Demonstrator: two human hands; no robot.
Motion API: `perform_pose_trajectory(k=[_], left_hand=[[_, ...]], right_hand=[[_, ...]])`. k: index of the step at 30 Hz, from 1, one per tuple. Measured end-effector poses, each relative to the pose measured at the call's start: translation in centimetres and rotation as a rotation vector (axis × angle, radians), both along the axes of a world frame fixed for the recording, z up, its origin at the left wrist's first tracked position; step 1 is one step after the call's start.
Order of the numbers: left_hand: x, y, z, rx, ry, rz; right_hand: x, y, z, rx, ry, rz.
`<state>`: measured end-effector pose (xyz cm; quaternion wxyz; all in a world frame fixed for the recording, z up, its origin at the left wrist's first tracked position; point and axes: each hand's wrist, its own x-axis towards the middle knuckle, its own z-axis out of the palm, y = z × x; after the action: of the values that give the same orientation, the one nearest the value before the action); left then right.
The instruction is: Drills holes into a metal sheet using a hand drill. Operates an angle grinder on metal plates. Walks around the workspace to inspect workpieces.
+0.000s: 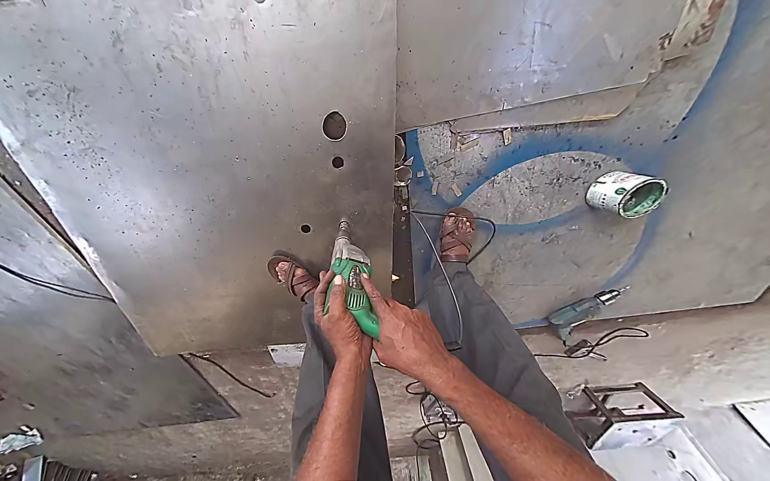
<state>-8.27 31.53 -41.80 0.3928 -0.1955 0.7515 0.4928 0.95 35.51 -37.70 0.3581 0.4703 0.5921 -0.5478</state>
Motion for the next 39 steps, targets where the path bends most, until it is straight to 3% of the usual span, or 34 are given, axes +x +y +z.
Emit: perform_pose_trajectory(k=[39], left_hand=[[0.3, -0.4, -0.2, -0.071, 0.0, 0.064]], right_hand=[[-0.9, 1.3, 0.3, -0.008, -0.045, 0.118]])
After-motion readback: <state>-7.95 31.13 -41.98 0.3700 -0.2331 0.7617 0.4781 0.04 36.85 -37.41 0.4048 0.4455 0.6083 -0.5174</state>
